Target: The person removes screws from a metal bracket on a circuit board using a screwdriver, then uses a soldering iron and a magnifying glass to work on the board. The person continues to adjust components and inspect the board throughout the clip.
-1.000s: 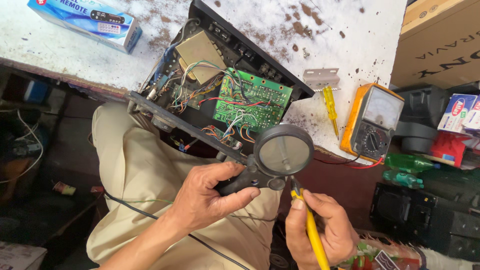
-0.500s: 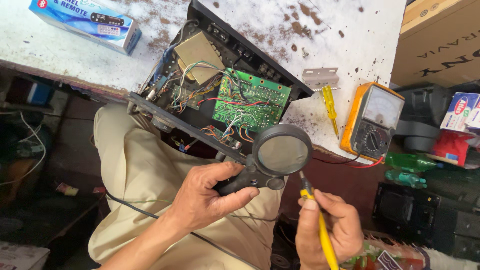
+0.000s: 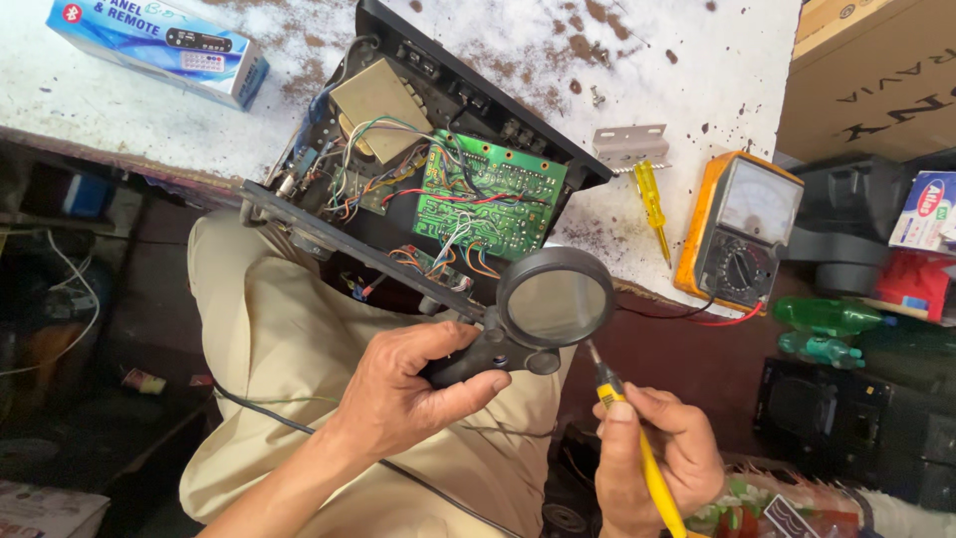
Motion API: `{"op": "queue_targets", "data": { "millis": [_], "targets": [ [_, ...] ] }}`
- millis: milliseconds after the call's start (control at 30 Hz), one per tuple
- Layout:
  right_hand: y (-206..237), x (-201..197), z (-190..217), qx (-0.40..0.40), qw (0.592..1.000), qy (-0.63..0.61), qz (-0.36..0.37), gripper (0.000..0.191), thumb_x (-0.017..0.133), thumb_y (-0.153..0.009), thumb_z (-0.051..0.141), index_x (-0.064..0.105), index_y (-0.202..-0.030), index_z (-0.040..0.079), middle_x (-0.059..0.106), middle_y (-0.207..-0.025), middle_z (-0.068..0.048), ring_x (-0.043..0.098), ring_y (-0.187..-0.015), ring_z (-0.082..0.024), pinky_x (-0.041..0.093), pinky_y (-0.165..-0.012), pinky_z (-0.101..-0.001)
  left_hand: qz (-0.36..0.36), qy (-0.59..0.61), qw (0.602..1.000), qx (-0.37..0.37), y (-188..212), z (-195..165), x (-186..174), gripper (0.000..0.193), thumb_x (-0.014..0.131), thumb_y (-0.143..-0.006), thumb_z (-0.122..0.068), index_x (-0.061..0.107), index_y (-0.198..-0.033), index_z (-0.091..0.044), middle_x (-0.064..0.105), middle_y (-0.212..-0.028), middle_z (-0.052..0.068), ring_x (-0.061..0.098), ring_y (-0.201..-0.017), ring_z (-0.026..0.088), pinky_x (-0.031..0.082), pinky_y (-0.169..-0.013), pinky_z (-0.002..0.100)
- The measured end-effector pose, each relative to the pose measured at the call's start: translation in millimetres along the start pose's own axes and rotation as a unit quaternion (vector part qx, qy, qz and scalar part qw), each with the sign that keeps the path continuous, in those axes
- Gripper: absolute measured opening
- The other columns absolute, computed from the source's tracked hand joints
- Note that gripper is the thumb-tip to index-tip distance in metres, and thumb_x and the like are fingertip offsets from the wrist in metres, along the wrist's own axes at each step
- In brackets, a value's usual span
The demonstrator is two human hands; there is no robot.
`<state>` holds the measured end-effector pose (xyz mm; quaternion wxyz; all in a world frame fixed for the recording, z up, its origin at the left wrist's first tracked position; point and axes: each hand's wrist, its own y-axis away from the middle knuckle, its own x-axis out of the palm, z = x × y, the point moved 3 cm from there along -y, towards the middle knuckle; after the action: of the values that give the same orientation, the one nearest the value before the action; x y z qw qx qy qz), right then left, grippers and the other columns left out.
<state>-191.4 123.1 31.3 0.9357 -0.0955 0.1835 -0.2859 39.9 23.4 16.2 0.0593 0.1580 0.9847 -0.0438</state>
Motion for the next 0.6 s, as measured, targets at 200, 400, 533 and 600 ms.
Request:
{"op": "queue_targets", "data": {
  "millis": [200, 400, 533, 600],
  "targets": [
    [-0.9, 2.8, -1.1, 0.005, 0.999, -0.015, 0.040, 0.011, 0.068, -0.096, -0.001, 0.063, -0.106, -0.004, 0.069, -0.094, -0.015, 0.065, -0.073, -0.011, 0.056, -0.070, -0.0230, 0.004, 0.001, 1.000, -0.009, -0.1, -1.6, 1.2, 0.033, 0.086, -0.080, -0.025, 0.072, -0.099, -0.001, 0.063, -0.069, 0.006, 0.059, -0.056, 0.014, 0.047, -0.052, 0.030],
    [-3.1, 4.4, -3.8, 0.015, 0.998, -0.014, 0.052, 0.011, 0.069, -0.095, 0.000, 0.064, -0.105, -0.002, 0.071, -0.090, -0.014, 0.064, -0.069, -0.010, 0.054, -0.065, -0.0217, 0.013, 0.012, 0.999, -0.028, -0.3, -4.2, 1.0, 0.029, 0.085, -0.081, -0.023, 0.072, -0.098, -0.003, 0.061, -0.068, 0.005, 0.055, -0.055, 0.013, 0.046, -0.052, 0.029],
    [-2.9, 4.8, -3.1, 0.007, 0.998, -0.005, 0.055, 0.011, 0.069, -0.096, 0.000, 0.064, -0.105, -0.002, 0.071, -0.090, -0.014, 0.066, -0.070, -0.010, 0.055, -0.067, -0.0226, 0.014, 0.015, 0.999, -0.027, -1.2, -5.8, 0.6, 0.029, 0.085, -0.081, -0.023, 0.072, -0.098, -0.003, 0.062, -0.069, 0.005, 0.055, -0.056, 0.013, 0.046, -0.052, 0.029],
    [-2.7, 5.0, -2.3, 0.007, 0.999, -0.007, 0.050, 0.011, 0.069, -0.096, 0.000, 0.064, -0.106, -0.002, 0.072, -0.091, -0.014, 0.065, -0.071, -0.010, 0.055, -0.068, -0.0228, 0.014, 0.015, 0.999, -0.025, -1.3, -6.5, 0.4, 0.029, 0.085, -0.081, -0.023, 0.072, -0.098, -0.003, 0.063, -0.070, 0.005, 0.056, -0.056, 0.013, 0.046, -0.052, 0.029]
  ]
}}
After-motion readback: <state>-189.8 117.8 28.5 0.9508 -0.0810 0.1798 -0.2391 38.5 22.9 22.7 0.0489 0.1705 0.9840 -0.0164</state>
